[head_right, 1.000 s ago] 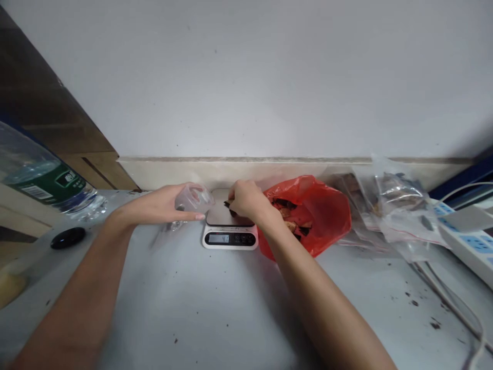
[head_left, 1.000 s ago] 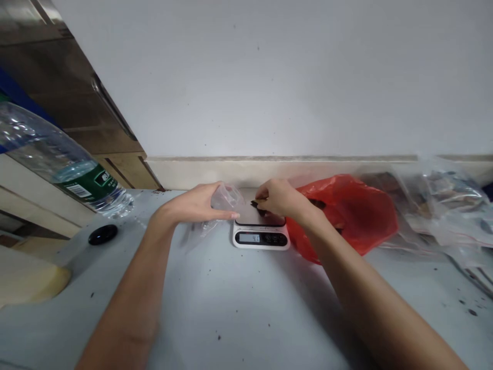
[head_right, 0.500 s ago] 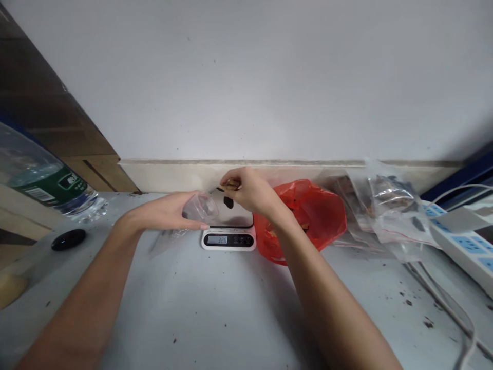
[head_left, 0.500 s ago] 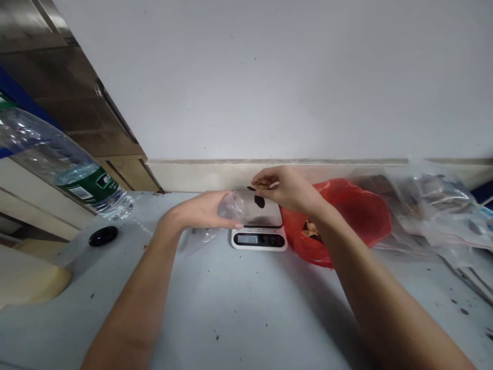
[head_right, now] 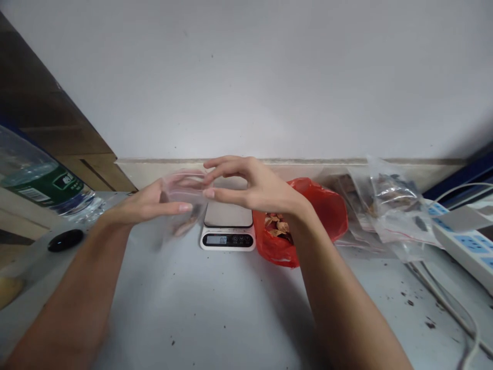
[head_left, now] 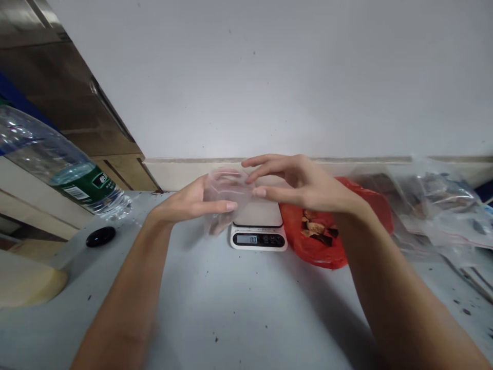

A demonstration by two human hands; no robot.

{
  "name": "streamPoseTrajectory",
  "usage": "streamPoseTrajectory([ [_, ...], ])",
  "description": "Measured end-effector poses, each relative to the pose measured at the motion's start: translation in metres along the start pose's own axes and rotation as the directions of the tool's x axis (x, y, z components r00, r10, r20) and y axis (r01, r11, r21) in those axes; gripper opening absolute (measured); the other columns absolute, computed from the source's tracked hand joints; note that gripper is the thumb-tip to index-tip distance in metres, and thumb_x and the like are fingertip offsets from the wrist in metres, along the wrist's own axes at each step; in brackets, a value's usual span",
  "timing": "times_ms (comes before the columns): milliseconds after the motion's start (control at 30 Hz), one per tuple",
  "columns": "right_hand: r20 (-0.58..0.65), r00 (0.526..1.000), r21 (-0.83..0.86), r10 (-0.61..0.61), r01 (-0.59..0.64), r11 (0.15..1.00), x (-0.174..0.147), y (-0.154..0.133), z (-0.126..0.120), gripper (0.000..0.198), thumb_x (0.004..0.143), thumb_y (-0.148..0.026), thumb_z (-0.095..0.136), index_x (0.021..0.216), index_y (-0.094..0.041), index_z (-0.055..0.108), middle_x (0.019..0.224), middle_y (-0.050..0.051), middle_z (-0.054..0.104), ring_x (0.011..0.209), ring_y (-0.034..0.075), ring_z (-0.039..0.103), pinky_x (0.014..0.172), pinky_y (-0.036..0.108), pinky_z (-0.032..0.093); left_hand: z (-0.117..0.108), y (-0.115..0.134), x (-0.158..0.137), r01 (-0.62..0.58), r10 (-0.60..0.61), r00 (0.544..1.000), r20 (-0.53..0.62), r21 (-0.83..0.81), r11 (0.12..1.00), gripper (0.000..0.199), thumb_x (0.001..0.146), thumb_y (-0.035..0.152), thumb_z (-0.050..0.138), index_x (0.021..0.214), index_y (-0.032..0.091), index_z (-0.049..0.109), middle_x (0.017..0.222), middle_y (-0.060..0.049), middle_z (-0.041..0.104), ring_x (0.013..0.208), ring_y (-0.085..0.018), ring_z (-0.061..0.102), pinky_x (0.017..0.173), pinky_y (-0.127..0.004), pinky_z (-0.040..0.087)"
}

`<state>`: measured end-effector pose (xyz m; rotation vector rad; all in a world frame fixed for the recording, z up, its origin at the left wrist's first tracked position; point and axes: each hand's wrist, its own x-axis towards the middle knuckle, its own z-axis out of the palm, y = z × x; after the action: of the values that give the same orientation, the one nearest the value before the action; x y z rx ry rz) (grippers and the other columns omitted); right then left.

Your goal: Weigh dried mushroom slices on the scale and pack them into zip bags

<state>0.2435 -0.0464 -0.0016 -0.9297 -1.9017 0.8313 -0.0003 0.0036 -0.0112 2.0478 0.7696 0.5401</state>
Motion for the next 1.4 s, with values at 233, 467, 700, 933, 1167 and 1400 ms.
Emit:
streamPoseTrajectory([
  [233,-0.093,0.993,-0.040,-0.074,0.071,0.997,-0.003,-0.006,-0.003,0.026,0.083,-0.042,0.078,0.068,-0.023,0.068,0.113,0.009,0.075,0.117,0.029,0.066,0.086,0.039,0.057,0.006,0.013,0.001,-0.034,0.027,0.993,-0.113,-0.064,0.997,0.041,0.091,0.045,0.071,0.123,0.020,0.074,0.121,-0.009,0.078,0.112,-0.027,0.073,0.098,-0.038,0.058],
  [467,-0.298,0.953,-0.265,-0.047,-0.035,0.964,-0.007,-0.015,-0.007,0.033,0.080,-0.051,0.079,0.067,-0.025,0.064,0.069,0.001,0.068,0.065,0.018,0.060,0.062,0.033,0.050,0.015,0.025,0.003,-0.048,0.026,0.947,-0.321,-0.061,0.997,0.032,0.085,0.049,0.078,0.087,0.017,0.077,0.081,-0.006,0.081,0.081,-0.024,0.078,0.081,-0.036,0.066],
  [700,-0.180,0.983,-0.251,-0.029,-0.017,0.968,-0.015,-0.027,-0.018,0.021,0.081,-0.038,0.077,0.068,-0.027,0.065,0.069,0.000,0.068,0.067,0.019,0.062,0.068,0.034,0.053,0.023,0.043,0.000,-0.101,0.142,0.941,-0.309,0.145,0.984,0.024,0.090,0.038,0.068,0.074,0.019,0.069,0.075,-0.004,0.077,0.074,-0.020,0.075,0.069,-0.029,0.062],
  [933,-0.143,0.989,-0.272,-0.042,0.002,0.962,-0.018,-0.027,-0.024,0.014,0.082,-0.038,0.075,0.076,-0.027,0.069,0.077,0.001,0.072,0.073,0.020,0.066,0.069,0.034,0.053,0.028,0.044,0.001,-0.199,0.250,0.925,-0.285,0.199,0.960,0.026,0.092,0.031,0.060,0.071,0.020,0.072,0.071,-0.001,0.075,0.071,-0.017,0.069,0.065,-0.026,0.052],
  [1167,-0.030,1.000,-0.326,0.009,-0.018,0.945,-0.013,-0.033,-0.013,0.027,0.090,-0.046,0.069,0.080,-0.022,0.077,0.076,0.003,0.076,0.068,0.019,0.065,0.067,0.033,0.049,0.036,0.044,0.004,-0.218,0.276,0.926,-0.257,0.230,0.948,0.026,0.096,0.030,0.059,0.080,0.020,0.075,0.074,0.000,0.075,0.072,-0.016,0.067,0.064,-0.026,0.049],
  [1400,-0.009,0.999,-0.286,-0.035,0.030,0.958,-0.009,-0.030,-0.003,0.024,0.090,-0.032,0.068,0.071,-0.020,0.070,0.066,0.000,0.069,0.062,0.014,0.056,0.061,0.029,0.042,0.037,0.048,0.003,-0.253,0.339,0.913,-0.224,0.339,0.906,0.029,0.097,0.026,0.055,0.073,0.020,0.069,0.067,0.002,0.069,0.064,-0.014,0.062,0.057,-0.024,0.044],
])
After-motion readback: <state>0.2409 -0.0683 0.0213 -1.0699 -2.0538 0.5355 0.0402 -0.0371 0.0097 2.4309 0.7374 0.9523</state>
